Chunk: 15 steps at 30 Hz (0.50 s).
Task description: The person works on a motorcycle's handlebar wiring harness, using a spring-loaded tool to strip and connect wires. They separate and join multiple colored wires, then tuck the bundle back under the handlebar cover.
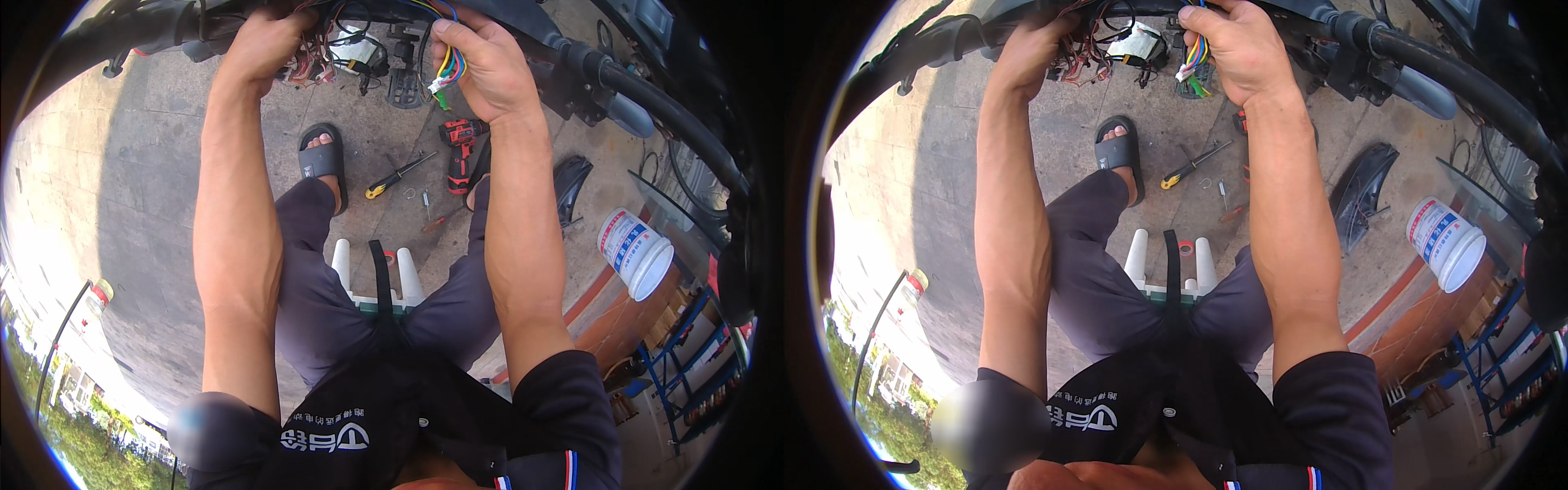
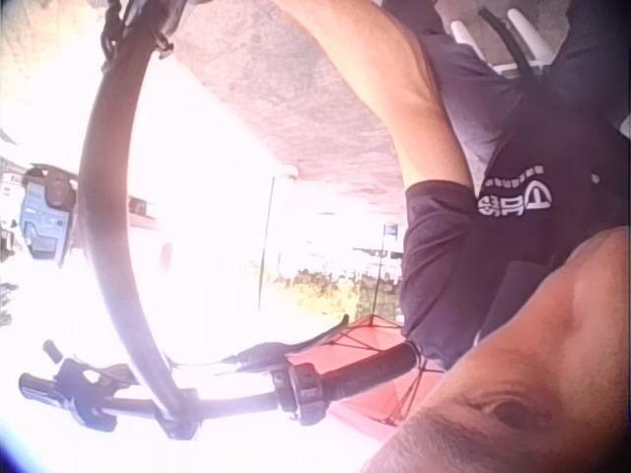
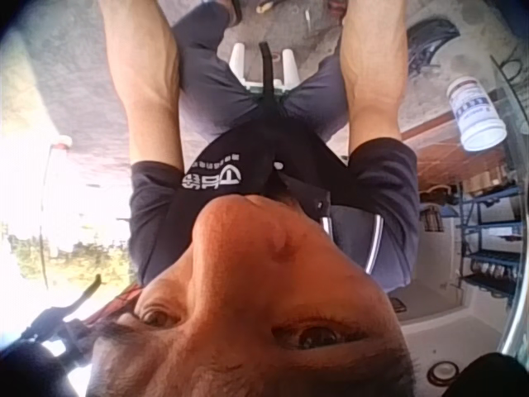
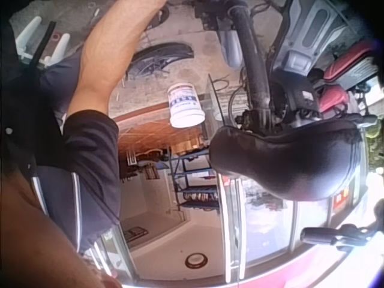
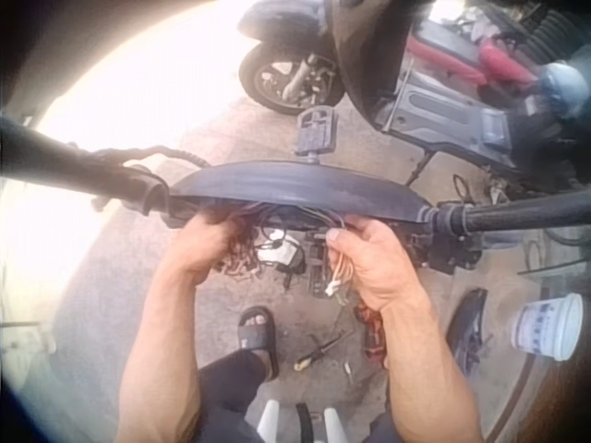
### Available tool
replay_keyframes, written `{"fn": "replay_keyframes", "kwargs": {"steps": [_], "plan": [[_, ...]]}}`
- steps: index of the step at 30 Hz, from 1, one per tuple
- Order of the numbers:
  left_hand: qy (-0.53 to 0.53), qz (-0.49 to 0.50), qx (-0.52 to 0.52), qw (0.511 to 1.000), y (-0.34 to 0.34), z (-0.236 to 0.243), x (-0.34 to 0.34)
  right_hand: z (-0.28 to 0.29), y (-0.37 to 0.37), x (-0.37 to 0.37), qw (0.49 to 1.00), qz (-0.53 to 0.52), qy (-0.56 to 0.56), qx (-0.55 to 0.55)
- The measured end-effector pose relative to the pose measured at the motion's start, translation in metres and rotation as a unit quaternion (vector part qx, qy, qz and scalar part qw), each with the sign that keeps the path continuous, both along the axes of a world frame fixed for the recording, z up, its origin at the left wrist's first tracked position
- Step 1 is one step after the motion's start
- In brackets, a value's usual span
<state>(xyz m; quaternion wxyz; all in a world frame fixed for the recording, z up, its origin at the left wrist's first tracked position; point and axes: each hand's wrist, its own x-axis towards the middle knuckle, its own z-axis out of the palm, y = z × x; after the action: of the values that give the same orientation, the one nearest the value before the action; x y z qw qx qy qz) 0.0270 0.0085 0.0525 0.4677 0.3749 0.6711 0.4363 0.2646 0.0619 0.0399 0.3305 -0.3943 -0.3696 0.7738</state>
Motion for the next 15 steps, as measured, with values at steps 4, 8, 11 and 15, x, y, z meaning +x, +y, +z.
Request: {"fn": "replay_keyframes", "kwargs": {"steps": [4, 8, 11, 15], "plan": [[0.021, -0.031, -0.033, 0.999, 0.009, -0.002, -0.004, -0.002, -0.001, -0.002, 1.0, -0.014, -0.013, 0.01], [0.127, -0.041, 0.015, 0.991, 0.008, -0.013, -0.001, -0.004, -0.001, -0.003, 0.998, -0.008, -0.047, 0.035], [0.234, -0.058, 0.036, 0.97, 0.011, -0.013, -0.001, -0.003, -0.001, -0.003, 0.998, -0.008, -0.055, 0.036], [0.337, 0.003, -0.015, 0.941, 0.004, -0.008, 0.006, 0.0, -0.002, -0.003, 0.998, -0.01, -0.052, 0.026]]}}
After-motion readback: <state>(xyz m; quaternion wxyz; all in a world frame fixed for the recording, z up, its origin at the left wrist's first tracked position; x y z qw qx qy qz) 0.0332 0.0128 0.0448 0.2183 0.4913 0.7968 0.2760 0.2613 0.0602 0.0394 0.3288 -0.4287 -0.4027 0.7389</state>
